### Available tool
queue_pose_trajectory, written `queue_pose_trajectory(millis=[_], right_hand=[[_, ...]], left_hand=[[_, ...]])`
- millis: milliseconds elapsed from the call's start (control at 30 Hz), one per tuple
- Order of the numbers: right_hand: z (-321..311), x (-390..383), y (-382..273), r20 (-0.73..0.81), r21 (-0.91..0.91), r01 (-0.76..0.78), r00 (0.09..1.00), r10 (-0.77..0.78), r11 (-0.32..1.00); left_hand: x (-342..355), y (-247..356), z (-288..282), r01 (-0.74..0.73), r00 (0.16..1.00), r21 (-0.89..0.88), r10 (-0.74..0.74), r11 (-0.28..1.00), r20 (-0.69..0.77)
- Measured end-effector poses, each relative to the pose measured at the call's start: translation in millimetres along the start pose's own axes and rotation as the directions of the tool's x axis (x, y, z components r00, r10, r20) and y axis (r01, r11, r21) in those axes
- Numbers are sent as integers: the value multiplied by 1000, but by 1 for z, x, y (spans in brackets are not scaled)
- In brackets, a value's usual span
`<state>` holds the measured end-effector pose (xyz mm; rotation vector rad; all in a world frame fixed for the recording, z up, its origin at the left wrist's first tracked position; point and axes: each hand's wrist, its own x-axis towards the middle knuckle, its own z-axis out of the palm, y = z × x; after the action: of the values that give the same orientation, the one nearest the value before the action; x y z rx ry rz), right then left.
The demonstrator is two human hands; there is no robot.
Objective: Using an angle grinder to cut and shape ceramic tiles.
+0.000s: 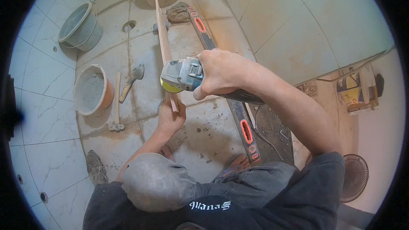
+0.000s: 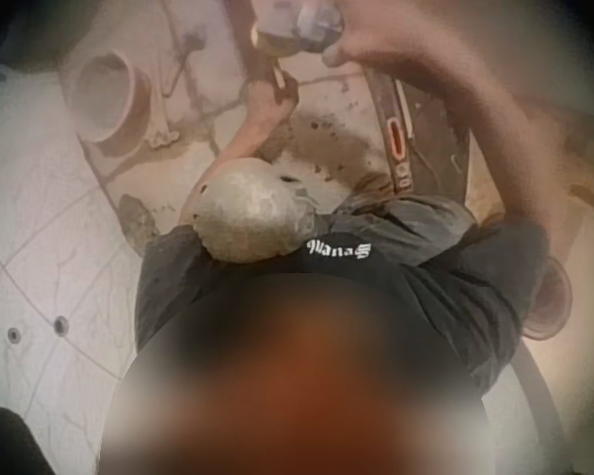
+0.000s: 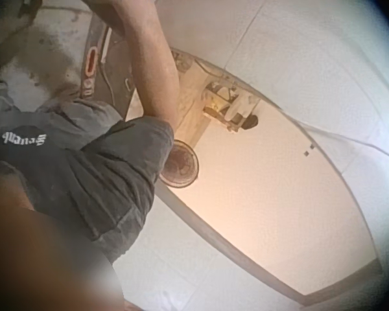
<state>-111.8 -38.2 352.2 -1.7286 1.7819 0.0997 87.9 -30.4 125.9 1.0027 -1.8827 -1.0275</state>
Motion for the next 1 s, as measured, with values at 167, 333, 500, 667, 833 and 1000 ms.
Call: queue_pose_trajectory(millis=[167,333,500,667,833,1000], right_hand=[[15,-20,1,-39,13,72,997,-71,997],[20,-42,-6,52,-115,92,995,-87,989],[11,-31,-8,89,-136,67,995,-56,988],[3,-6,-2,1,29,12,1000,-12,1000],[-13,27,8,-29,55,30,999,-28,998],[-25,53,3,-49,20,-21,999,22,1000]], left_hand=[[1,1,-4,-6,1000,63,4,998,30],[3,3,-11,-79,985,85,64,993,162],[2,3,-11,-36,986,66,25,997,163],[-1,1,-5,18,999,87,-21,996,32],[0,6,-5,109,990,39,-112,993,83],[-4,-10,-5,-43,999,41,43,998,23]])
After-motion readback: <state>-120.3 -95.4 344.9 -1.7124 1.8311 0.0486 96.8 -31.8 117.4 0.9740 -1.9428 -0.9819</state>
